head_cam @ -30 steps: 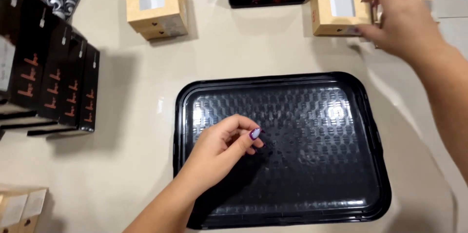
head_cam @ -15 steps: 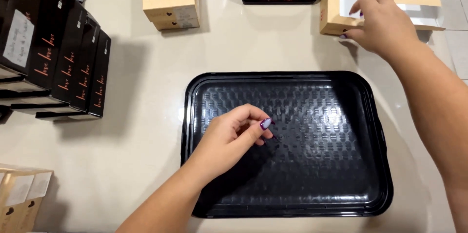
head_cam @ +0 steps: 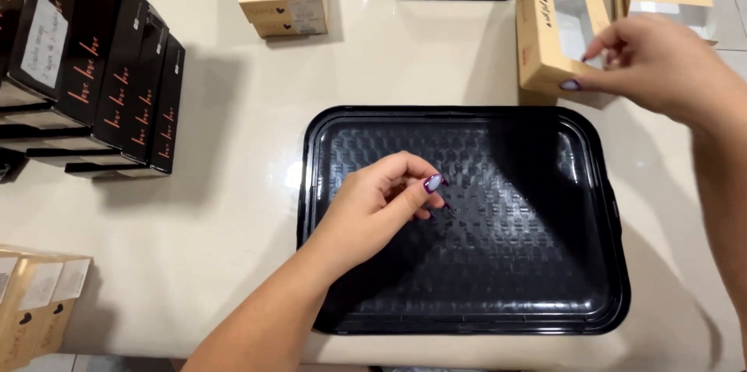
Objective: Folding and unfolding cardboard boxes on a tray
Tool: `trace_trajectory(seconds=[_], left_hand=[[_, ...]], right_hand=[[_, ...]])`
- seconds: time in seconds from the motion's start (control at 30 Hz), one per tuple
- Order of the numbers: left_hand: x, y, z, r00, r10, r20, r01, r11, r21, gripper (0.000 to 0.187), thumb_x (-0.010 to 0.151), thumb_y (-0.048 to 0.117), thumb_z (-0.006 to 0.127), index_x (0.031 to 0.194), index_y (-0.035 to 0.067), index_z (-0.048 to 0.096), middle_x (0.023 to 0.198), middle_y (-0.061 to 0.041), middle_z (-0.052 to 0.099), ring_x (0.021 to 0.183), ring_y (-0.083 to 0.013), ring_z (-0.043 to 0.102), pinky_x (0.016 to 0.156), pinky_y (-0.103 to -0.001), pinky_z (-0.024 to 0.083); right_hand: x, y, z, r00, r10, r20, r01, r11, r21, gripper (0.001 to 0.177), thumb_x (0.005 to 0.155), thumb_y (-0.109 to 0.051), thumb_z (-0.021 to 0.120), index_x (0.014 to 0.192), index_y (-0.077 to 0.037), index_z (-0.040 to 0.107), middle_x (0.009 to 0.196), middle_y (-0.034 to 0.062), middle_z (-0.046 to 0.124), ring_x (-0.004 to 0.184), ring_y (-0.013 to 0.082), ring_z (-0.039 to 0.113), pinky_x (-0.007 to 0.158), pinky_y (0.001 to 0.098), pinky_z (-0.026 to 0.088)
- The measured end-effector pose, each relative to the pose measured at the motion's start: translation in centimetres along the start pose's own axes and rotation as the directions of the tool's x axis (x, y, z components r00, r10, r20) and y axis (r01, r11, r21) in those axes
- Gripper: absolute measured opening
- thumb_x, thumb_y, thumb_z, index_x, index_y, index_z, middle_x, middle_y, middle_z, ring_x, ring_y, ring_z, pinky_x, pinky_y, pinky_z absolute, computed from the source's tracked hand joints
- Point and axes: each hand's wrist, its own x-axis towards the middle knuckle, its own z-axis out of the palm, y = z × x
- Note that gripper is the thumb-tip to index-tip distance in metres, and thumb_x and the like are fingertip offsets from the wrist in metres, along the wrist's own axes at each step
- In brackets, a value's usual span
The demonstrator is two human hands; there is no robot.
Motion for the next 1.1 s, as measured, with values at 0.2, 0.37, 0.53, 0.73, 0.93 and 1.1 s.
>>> trace_trajectory(seconds=[0.2,0.37,0.53,0.73,0.93,1.1], left_hand=[[0.1,0.0,-0.1,0.999,0.017,-0.044,-0.018,1.0,-0.021,0.013,0.09,0.018,0.056,0.097,0.009,0.063,0.081,-0.004,0.069,0.076,-0.0097,0.067,0.067,-0.022,0.057],[0.9,-1.1,-0.6,0.991,0.049,-0.124,-0.059,0.995,-0.083,0.044,0.086,0.034,0.055,0.124,0.013,0.045,0.128,-0.005,0.053,0.082,-0.0082,0.059,0.066,-0.027,0.063],[0.9,0.4,-0.9,0.992,-0.119,-0.045,0.11,0.979,-0.171,0.086,0.072,0.06,0.047,0.141,0.013,0.026,0.143,-0.018,0.043,0.096,-0.0273,0.071,0.06,-0.032,0.065],[0.8,0.0,-1.4,0.976,0.007,-0.218,0.06,0.953,0.299,0.067,0.083,0.056,0.04,0.135,0.014,0.045,0.116,-0.005,0.052,0.083,-0.0107,0.056,0.078,-0.024,0.049],[0.6,0.4,-1.1,0.98,0.022,-0.199,0.003,0.992,0.124,0.041,0.089,0.03,0.053,0.124,0.011,0.054,0.115,-0.002,0.063,0.091,-0.0095,0.063,0.066,-0.022,0.056],[0.7,0.0,-1.2,0.97,0.013,-0.244,-0.023,0.999,-0.038,0.042,0.092,0.022,0.049,0.132,0.01,0.041,0.11,-0.007,0.061,0.087,-0.0129,0.063,0.062,-0.025,0.062]], right_hand=[[-6.9,5.2,1.8,0.957,-0.276,-0.092,0.289,0.941,0.175,0.035,0.067,-0.023,0.082,0.09,-0.004,0.064,0.053,0.0018,0.041,0.052,0.0124,0.033,0.057,0.0269,0.025],[-14.5,3.1,3.5,0.872,-0.486,-0.052,0.489,0.867,0.095,0.03,0.064,-0.039,0.074,0.087,-0.02,0.068,0.063,-0.0053,0.052,0.06,0.011,0.046,0.068,0.0254,0.039],[-17.0,0.1,4.8,0.788,-0.615,0.011,0.611,0.779,-0.14,0.026,0.084,-0.029,0.059,0.105,-0.013,0.06,0.101,0.0037,0.058,0.079,0.0139,0.064,0.062,0.0278,0.052],[-15.5,2.1,7.4,0.883,-0.324,0.339,0.392,0.907,-0.155,0.029,0.086,-0.04,0.044,0.111,-0.034,0.058,0.115,-0.0053,0.059,0.103,0.0219,0.058,0.086,0.0357,0.047],[-13.7,-4.1,4.7,0.837,0.228,0.498,-0.243,0.969,-0.035,0.036,0.079,-0.038,0.055,0.072,-0.012,0.08,0.079,0.0001,0.079,0.084,0.0144,0.066,0.083,0.0285,0.046],[-14.2,0.8,6.2,0.949,-0.315,-0.031,0.307,0.893,0.328,0.027,0.082,-0.015,0.066,0.063,0.002,0.056,0.065,0.0123,0.051,0.068,0.0268,0.051,0.068,0.04,0.041]])
